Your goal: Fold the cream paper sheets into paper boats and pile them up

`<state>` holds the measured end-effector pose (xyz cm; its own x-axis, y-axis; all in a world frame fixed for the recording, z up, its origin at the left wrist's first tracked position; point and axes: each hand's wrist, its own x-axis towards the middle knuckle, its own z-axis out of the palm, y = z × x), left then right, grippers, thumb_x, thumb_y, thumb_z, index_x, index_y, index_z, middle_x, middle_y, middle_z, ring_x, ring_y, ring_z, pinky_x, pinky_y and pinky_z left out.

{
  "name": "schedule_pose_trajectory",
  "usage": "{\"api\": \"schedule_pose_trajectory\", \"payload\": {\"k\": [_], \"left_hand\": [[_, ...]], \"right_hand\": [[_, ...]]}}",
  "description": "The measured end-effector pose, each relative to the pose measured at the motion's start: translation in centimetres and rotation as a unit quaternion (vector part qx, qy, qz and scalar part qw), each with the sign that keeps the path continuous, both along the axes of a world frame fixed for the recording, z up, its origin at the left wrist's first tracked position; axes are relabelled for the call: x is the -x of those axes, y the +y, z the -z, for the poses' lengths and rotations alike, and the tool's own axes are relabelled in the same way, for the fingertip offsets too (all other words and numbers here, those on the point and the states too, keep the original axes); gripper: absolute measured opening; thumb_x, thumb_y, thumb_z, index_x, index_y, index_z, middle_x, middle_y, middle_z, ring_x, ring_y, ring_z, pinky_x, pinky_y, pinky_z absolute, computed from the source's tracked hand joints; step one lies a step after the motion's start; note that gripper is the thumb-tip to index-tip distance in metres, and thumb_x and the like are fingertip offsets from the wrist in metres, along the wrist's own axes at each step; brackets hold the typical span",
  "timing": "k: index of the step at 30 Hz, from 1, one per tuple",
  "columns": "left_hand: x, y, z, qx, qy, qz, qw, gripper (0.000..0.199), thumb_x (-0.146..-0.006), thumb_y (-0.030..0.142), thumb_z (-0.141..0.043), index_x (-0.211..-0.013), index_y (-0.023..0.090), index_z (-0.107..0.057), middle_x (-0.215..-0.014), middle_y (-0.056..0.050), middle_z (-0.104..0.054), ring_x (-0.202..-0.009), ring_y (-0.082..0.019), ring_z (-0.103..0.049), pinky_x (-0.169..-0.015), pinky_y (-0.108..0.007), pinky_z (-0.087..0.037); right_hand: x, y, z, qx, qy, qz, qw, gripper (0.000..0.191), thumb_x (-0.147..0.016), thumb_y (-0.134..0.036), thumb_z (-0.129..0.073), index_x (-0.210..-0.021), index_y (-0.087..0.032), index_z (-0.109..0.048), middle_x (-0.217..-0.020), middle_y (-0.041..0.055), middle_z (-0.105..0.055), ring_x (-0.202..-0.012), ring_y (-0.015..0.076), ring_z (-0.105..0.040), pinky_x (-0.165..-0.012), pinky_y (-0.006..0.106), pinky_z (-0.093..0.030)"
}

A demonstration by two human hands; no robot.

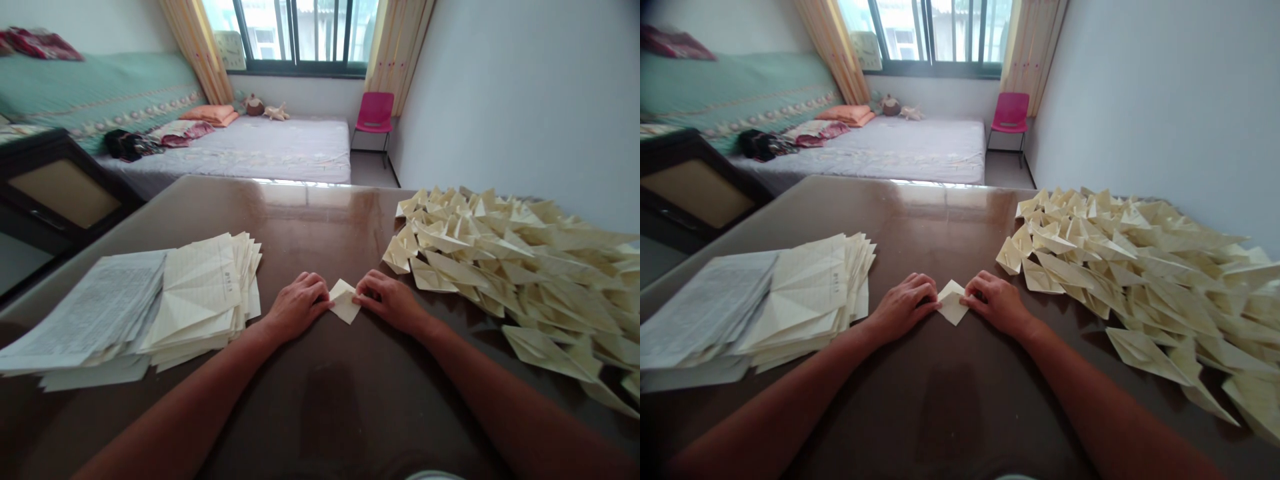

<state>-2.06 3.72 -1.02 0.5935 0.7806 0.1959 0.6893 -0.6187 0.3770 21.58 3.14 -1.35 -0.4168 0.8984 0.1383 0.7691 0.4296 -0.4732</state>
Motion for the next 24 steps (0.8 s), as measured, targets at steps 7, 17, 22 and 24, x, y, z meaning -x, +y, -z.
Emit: {"api": "schedule_pose_trajectory", "payload": {"k": [7, 17, 22, 24], "left_hand": [[0.2, -0.3, -0.1, -0.075, 0.044, 0.022, 0.996, 0.027, -0.097, 0.035, -0.041, -0.088, 0.021, -0.062, -0.092, -0.002, -0.062, -0.090, -0.015, -0.051, -0.075, -0.025, -0.046], [-1.4, -0.7, -0.1, -0.044, 0.064, -0.091, 0.993, 0.023, -0.094, 0.035, -0.045, -0.082, 0.020, -0.057, -0.097, -0.005, -0.053, -0.095, -0.020, -0.047, -0.077, -0.032, -0.051], [-1.6, -0.8, -0.6, -0.057, 0.065, -0.087, 0.992, 0.023, -0.093, 0.033, -0.044, -0.079, 0.019, -0.055, -0.098, -0.006, -0.051, -0.094, -0.020, -0.047, -0.082, -0.036, -0.051], [-1.7, -0.8, -0.6, -0.063, 0.068, -0.094, 0.991, 0.023, -0.093, 0.032, -0.044, -0.078, 0.019, -0.054, -0.098, -0.007, -0.051, -0.094, -0.020, -0.047, -0.080, -0.034, -0.052]], "right_hand": [[-1.0, 0.0, 0.0, 0.009, 0.073, -0.045, 0.996, 0.022, -0.090, -0.038, -0.054, -0.085, -0.022, -0.067, -0.091, 0.0015, -0.064, -0.075, 0.0117, -0.058, -0.065, 0.023, -0.040], [1.1, -0.6, -0.3, -0.064, -0.144, 0.050, 0.986, 0.029, -0.097, -0.038, -0.038, -0.083, -0.021, -0.058, -0.085, 0.0027, -0.061, -0.078, 0.0160, -0.058, -0.067, 0.028, -0.035], [1.7, -0.7, -0.3, -0.093, -0.185, 0.067, 0.976, 0.033, -0.097, -0.041, -0.037, -0.082, -0.021, -0.057, -0.082, 0.0033, -0.061, -0.075, 0.0169, -0.057, -0.064, 0.029, -0.031], [1.8, -0.7, -0.3, -0.096, -0.191, 0.071, 0.974, 0.033, -0.097, -0.042, -0.037, -0.081, -0.021, -0.057, -0.081, 0.0032, -0.061, -0.074, 0.0169, -0.057, -0.063, 0.029, -0.031]]}}
